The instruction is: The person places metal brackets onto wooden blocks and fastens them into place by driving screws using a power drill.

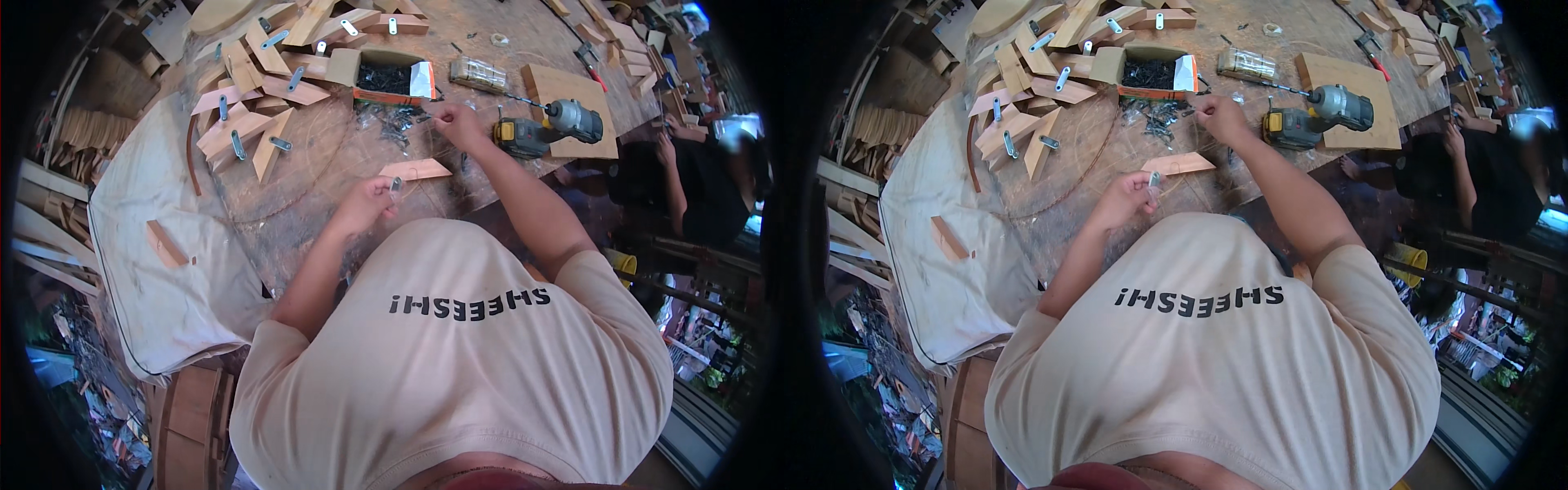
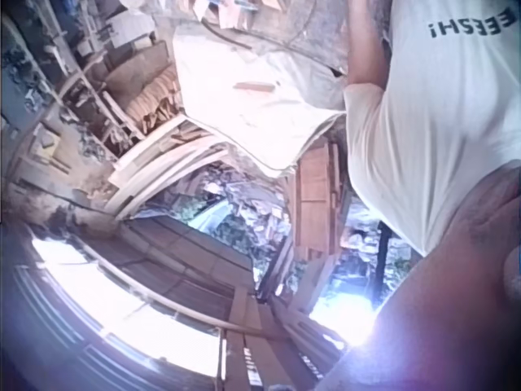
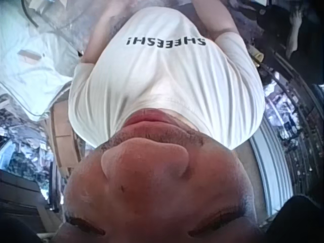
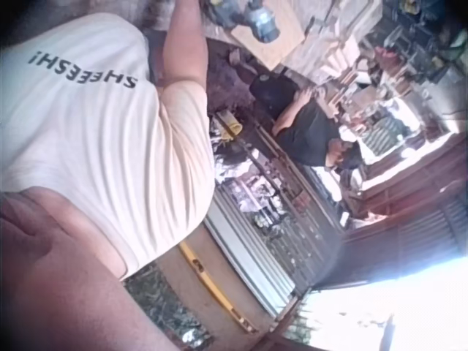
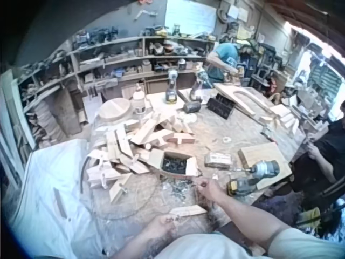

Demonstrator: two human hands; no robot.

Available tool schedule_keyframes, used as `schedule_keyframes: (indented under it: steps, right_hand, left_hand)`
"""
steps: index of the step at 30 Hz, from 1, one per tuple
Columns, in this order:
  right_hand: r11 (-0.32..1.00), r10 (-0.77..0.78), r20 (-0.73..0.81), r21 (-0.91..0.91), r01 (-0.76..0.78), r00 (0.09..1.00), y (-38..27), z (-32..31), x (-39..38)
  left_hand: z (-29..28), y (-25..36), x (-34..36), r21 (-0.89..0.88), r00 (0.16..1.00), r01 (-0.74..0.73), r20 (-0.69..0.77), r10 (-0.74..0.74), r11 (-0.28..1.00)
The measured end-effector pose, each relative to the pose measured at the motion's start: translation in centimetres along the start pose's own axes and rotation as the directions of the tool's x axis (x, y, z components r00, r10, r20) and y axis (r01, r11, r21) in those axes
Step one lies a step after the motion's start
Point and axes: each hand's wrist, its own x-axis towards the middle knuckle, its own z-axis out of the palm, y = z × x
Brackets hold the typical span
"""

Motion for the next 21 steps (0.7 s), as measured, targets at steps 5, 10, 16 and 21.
schedule_keyframes:
  steps: [5,10,16,21]
  right_hand:
    - [0.994,-0.079,0.035,0.078,0.076,0.996,1.2,0.5,-0.5]
    - [0.979,-0.200,0.446,0.051,0.199,0.872,-1.6,0.1,-5.0]
    - [0.961,-0.193,0.255,-0.146,0.235,0.948,-2.0,1.8,-8.9]
    - [0.971,-0.163,0.214,-0.138,0.195,0.963,-1.8,2.8,-9.8]
  left_hand:
    - [1.3,-2.3,0.3,0.056,0.997,0.066,0.041,-0.069,0.996]
    - [3.1,-2.3,1.2,-0.144,0.990,0.060,-0.121,-0.078,0.988]
    - [3.4,-1.9,1.3,-0.101,0.983,0.082,-0.154,-0.097,0.992]
    - [3.0,-2.9,2.1,-0.066,0.972,0.057,-0.224,-0.070,0.996]
